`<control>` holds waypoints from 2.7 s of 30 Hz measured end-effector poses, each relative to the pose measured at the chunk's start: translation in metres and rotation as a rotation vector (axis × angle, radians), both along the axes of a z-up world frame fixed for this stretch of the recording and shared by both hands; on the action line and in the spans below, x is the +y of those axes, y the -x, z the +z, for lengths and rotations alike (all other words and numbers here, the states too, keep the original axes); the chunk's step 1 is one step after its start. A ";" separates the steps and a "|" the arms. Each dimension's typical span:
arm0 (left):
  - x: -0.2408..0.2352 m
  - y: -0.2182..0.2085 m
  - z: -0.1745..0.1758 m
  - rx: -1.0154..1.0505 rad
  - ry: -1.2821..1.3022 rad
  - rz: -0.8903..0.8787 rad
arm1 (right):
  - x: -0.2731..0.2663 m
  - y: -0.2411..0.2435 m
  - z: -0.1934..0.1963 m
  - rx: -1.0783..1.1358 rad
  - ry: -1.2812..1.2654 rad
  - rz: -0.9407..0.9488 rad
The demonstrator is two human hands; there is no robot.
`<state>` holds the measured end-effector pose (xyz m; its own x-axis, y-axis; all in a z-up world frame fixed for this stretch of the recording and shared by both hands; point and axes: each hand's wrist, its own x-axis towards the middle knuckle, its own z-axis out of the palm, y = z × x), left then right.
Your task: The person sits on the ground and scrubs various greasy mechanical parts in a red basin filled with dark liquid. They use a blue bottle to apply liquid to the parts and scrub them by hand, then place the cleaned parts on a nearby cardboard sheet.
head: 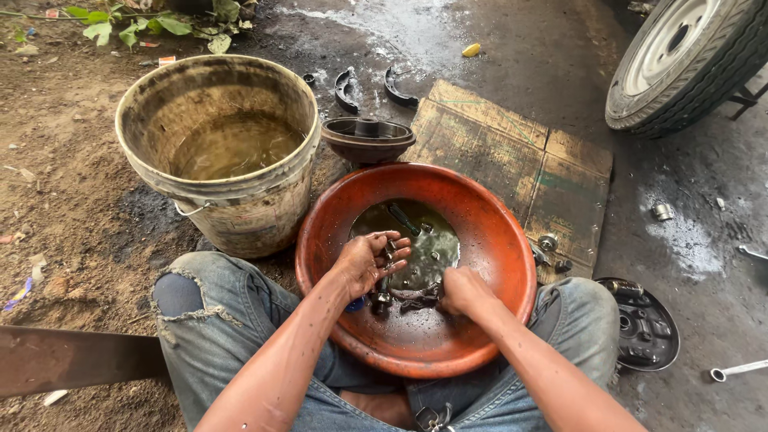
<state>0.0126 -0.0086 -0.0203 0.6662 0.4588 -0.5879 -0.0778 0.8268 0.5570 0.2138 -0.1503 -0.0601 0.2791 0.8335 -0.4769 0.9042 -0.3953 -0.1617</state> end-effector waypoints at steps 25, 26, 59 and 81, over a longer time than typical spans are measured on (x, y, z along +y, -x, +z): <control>0.010 0.003 0.000 -0.055 0.083 0.058 | 0.047 0.040 0.003 0.220 -0.124 0.029; 0.009 0.004 0.000 -0.067 0.095 0.047 | 0.049 0.040 0.001 0.253 -0.184 -0.023; 0.018 0.016 0.013 -0.099 0.063 0.142 | 0.054 0.011 -0.033 0.684 -0.050 -0.604; 0.007 0.000 -0.008 -0.175 0.174 0.096 | 0.049 0.018 0.034 0.287 -0.197 -0.072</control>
